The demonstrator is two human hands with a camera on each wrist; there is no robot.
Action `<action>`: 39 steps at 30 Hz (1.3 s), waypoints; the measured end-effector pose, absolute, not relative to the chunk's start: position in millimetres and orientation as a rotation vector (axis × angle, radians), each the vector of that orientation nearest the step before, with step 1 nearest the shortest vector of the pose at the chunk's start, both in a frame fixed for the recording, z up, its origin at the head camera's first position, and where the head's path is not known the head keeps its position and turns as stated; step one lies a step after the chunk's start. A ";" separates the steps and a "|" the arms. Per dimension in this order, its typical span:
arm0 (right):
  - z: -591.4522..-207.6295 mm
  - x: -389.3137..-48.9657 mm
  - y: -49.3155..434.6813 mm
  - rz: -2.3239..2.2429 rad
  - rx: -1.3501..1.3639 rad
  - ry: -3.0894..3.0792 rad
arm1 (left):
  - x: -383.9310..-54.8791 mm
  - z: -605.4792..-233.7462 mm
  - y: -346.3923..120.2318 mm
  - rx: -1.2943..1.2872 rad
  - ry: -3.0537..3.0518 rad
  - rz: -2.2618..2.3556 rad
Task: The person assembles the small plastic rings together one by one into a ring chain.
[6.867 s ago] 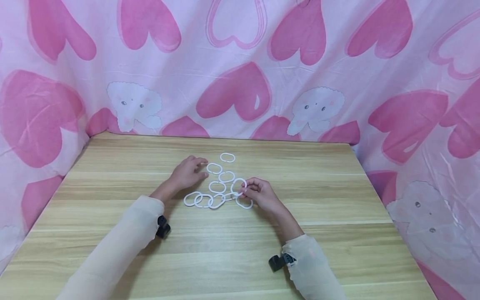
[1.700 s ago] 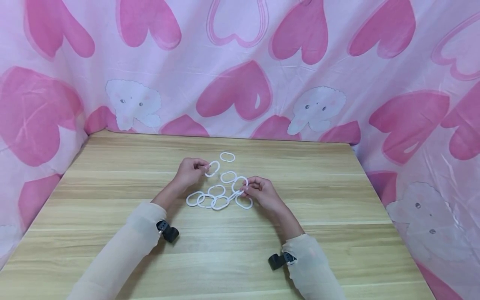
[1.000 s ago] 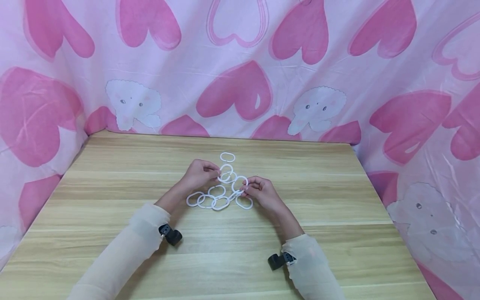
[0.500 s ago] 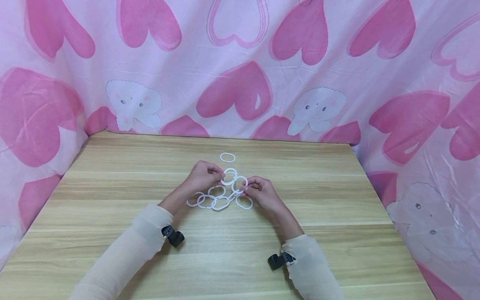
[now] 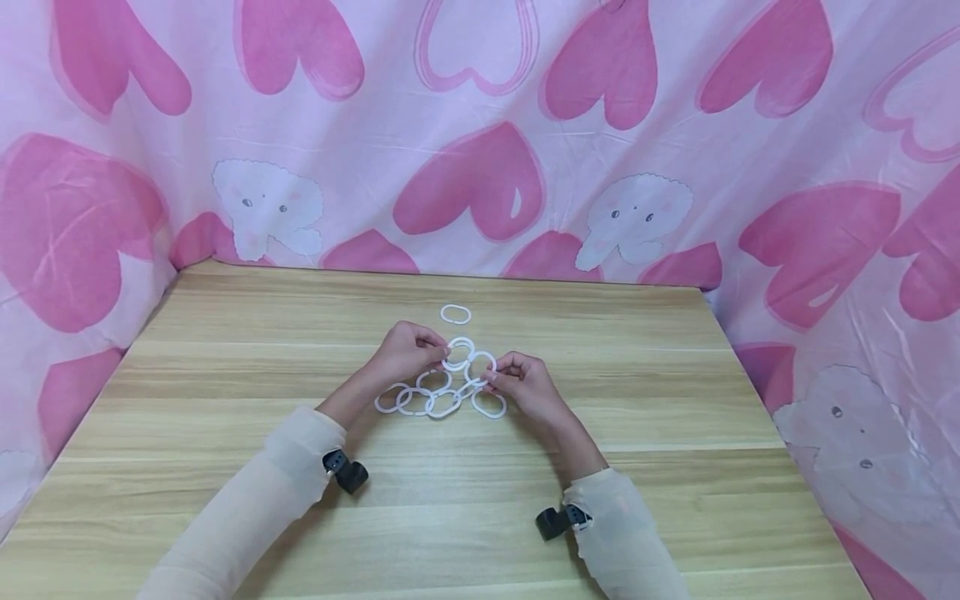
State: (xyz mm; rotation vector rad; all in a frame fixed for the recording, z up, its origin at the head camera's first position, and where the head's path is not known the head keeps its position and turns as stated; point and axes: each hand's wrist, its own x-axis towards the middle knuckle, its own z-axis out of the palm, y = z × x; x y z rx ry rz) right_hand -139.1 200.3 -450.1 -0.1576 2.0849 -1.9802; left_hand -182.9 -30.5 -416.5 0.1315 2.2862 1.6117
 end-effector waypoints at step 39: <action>-448.3 -138.0 197.8 -1.970 -0.165 2.105 | -181.4 -414.6 -11.3 0.284 2.380 1.643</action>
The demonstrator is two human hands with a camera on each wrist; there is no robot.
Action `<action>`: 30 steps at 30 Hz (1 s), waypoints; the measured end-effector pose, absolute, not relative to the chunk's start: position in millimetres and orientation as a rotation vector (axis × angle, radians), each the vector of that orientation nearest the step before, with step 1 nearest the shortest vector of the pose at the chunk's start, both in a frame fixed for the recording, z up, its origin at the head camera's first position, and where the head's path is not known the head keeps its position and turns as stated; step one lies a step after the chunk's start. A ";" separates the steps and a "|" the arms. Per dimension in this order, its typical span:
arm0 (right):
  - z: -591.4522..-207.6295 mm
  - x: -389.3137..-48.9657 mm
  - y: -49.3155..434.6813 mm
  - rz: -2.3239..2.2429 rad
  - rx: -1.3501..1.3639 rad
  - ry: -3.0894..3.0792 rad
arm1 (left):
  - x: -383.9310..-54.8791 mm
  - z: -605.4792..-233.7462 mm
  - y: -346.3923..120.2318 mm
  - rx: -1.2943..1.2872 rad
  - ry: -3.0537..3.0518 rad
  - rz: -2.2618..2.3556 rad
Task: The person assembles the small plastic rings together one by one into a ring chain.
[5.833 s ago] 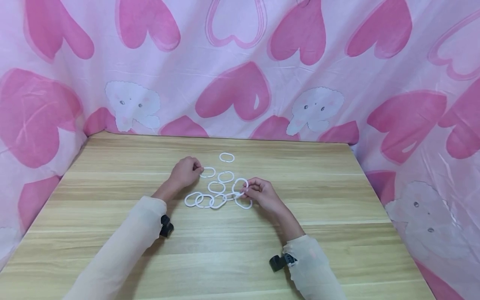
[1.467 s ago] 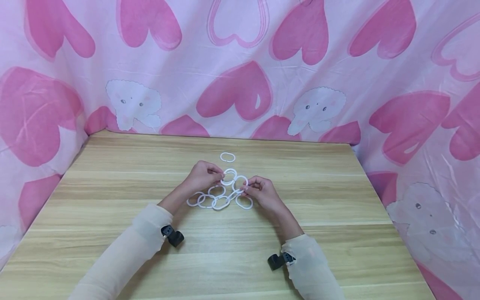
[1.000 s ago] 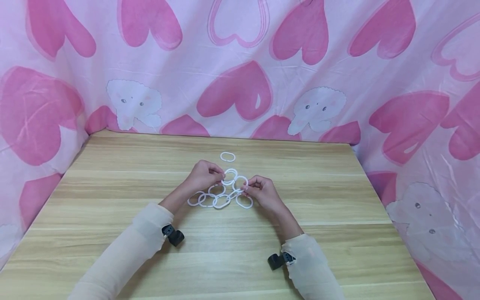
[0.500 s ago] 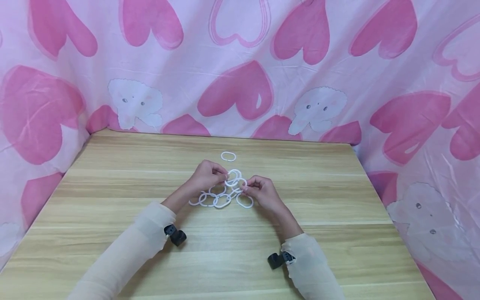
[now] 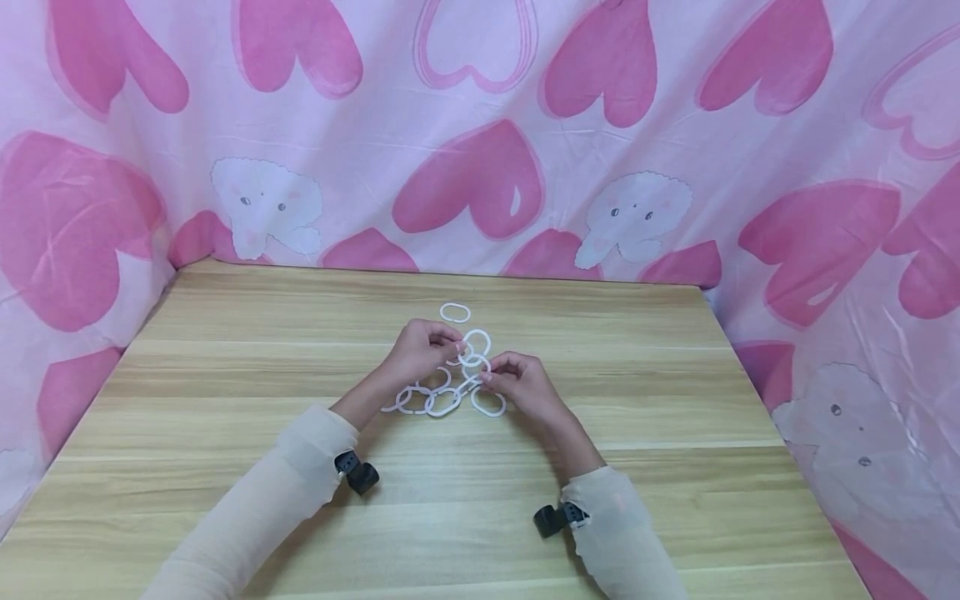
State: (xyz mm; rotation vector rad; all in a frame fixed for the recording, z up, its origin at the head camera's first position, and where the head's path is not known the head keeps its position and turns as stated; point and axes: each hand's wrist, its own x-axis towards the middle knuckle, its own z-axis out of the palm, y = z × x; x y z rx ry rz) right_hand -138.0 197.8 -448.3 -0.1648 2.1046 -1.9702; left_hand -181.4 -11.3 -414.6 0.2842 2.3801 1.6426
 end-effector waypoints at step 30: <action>-455.9 -124.5 224.6 -1.499 -0.246 2.536 | -184.6 -414.6 -6.6 0.306 2.315 1.758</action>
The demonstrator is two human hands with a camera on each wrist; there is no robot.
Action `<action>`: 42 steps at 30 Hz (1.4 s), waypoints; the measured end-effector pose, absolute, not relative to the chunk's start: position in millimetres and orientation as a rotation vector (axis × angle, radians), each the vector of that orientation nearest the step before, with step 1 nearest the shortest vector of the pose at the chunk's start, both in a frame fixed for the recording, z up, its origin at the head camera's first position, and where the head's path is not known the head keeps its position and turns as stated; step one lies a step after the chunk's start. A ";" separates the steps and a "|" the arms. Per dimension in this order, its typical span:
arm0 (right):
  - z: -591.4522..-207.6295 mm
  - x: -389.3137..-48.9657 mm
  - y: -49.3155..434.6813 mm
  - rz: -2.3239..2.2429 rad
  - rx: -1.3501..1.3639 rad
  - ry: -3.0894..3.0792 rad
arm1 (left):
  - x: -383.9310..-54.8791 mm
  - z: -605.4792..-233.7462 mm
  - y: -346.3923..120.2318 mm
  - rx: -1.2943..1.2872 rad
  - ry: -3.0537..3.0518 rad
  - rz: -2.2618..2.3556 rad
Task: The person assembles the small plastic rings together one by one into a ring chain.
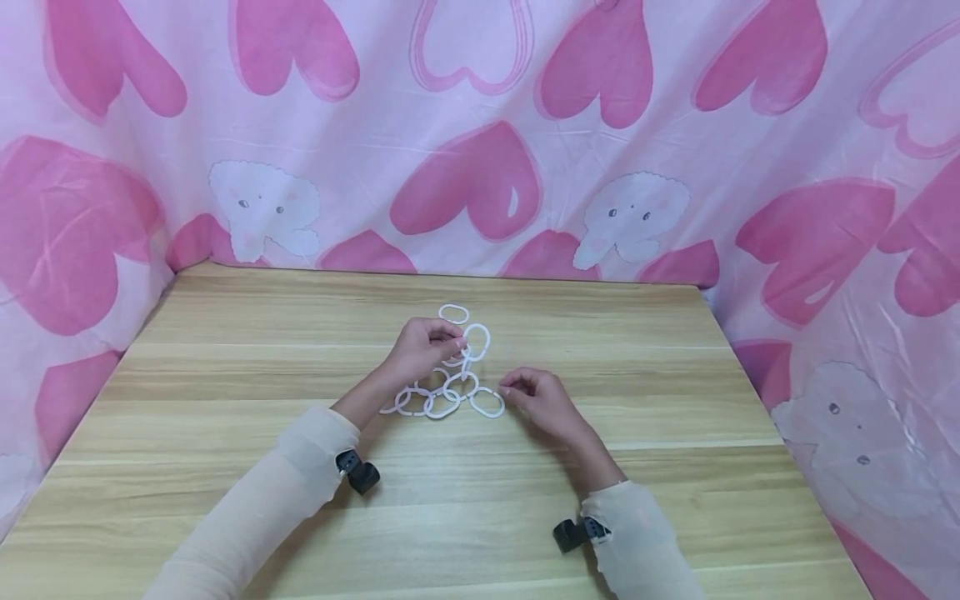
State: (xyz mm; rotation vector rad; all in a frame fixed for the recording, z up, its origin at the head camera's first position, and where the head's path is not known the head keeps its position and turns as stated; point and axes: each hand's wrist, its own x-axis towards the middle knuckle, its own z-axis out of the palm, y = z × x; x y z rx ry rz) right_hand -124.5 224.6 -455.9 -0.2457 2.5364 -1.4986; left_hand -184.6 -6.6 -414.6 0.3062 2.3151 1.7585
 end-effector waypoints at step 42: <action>-456.6 -112.9 205.3 -1.031 -0.295 2.854 | -190.3 -417.5 -3.0 0.300 2.316 1.783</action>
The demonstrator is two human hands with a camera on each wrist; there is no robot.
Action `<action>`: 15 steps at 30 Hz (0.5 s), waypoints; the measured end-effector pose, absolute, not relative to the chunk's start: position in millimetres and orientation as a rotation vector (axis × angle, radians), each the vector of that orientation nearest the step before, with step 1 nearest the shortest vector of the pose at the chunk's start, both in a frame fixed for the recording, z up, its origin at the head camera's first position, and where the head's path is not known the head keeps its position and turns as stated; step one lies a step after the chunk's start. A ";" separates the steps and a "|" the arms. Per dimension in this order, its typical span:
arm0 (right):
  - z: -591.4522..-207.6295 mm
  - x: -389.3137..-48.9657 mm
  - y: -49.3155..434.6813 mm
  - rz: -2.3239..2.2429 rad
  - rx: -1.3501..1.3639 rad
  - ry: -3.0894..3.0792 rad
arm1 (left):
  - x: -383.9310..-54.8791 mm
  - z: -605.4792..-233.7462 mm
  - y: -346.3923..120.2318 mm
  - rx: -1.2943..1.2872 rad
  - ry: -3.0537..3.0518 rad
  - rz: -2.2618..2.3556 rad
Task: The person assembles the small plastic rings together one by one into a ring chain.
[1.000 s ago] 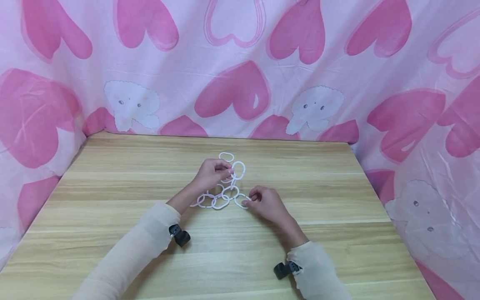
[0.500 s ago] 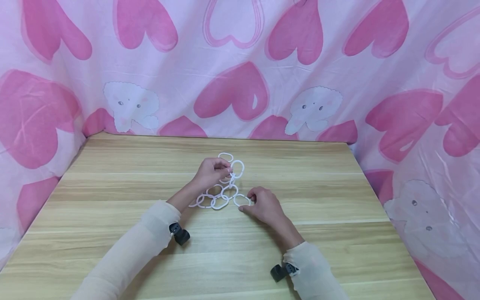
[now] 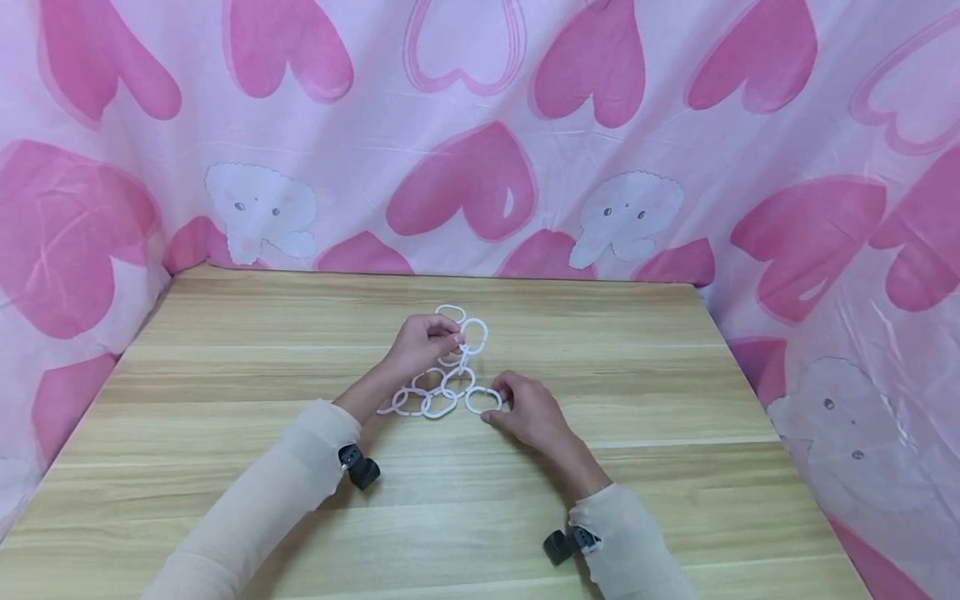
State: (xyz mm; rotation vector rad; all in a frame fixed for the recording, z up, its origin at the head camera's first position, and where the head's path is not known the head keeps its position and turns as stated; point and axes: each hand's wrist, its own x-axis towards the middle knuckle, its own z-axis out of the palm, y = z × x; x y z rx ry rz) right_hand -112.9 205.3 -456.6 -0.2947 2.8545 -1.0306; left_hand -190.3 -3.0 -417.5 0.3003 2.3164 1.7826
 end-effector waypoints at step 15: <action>-452.2 -117.5 226.6 -1.134 -0.500 2.653 | -192.1 -419.2 -1.7 0.292 2.294 1.797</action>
